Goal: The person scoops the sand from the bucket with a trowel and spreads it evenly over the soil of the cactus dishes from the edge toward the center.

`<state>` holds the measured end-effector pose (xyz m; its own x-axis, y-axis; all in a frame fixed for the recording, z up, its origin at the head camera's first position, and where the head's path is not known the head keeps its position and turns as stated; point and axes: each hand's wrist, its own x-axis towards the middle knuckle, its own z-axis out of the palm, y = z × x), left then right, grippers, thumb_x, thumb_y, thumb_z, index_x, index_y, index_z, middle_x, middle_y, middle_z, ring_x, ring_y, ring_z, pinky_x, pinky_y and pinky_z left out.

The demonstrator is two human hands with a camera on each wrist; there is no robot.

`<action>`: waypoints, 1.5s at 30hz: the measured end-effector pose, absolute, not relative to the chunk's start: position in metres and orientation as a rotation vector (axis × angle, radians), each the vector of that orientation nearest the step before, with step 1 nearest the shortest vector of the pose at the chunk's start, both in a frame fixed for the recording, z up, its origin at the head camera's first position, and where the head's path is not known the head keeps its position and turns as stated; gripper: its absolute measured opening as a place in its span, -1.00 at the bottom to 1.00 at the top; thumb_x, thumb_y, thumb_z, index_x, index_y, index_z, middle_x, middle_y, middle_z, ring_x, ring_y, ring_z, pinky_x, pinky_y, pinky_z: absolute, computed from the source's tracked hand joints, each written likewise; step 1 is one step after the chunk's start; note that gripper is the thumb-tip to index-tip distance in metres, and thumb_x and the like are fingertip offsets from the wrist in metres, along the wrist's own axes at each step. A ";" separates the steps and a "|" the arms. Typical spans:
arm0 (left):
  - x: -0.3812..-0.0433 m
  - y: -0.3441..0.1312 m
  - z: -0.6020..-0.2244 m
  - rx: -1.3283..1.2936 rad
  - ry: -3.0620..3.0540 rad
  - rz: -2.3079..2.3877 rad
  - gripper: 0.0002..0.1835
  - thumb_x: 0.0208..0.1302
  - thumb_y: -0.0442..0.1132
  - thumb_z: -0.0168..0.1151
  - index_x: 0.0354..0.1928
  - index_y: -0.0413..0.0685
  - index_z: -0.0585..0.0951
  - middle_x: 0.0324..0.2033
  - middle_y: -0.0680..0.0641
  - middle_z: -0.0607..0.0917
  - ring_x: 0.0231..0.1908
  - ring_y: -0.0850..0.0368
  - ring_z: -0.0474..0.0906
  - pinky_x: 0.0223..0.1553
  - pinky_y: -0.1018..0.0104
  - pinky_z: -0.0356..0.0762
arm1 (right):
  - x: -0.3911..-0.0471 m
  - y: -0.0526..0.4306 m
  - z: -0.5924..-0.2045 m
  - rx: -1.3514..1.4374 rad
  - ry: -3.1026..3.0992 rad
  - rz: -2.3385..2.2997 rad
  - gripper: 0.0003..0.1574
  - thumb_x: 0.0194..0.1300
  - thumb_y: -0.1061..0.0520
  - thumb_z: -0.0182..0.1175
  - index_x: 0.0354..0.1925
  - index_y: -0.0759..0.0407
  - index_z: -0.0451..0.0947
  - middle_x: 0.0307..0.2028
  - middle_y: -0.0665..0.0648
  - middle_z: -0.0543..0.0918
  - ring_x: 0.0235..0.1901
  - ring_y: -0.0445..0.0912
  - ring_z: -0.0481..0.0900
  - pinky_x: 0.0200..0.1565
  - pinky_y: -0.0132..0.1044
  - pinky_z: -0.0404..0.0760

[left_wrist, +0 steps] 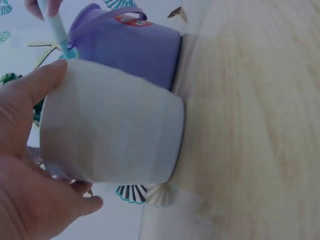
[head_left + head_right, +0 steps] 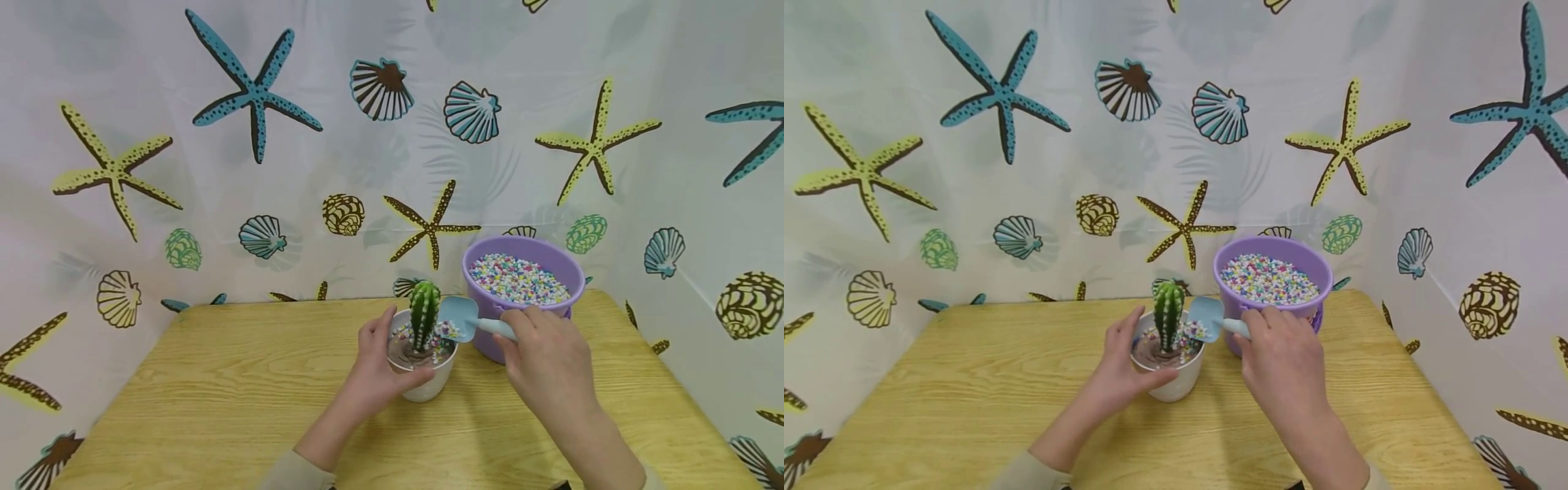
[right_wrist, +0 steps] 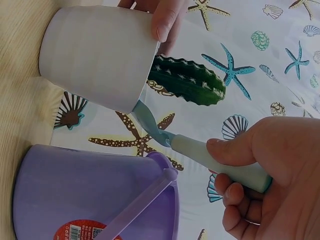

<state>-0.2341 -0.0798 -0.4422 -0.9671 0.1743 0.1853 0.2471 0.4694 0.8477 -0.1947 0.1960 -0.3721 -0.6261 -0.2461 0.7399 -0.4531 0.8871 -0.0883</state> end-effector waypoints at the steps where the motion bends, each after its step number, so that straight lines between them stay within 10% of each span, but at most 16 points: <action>1: -0.234 -0.081 -0.441 -0.397 -2.636 -1.542 0.34 0.17 0.10 0.74 0.81 0.16 0.02 0.65 -0.40 0.03 0.55 -0.48 0.23 0.50 -0.40 0.30 | -0.195 0.196 -0.372 0.500 -2.269 0.341 -0.60 0.12 0.23 0.71 -0.12 0.22 0.73 -0.28 0.14 0.74 -0.37 0.07 0.65 -0.34 -0.07 0.58; 45: -0.229 -0.075 -0.441 -0.351 -2.640 -1.571 0.40 0.11 0.08 0.78 0.82 0.26 -0.02 0.60 -0.37 0.05 0.51 -0.48 0.28 0.46 -0.41 0.36 | -0.195 0.193 -0.375 0.541 -2.188 0.280 -0.58 0.11 0.27 0.69 -0.09 0.18 0.74 -0.20 0.12 0.77 -0.26 0.14 0.64 -0.24 0.00 0.60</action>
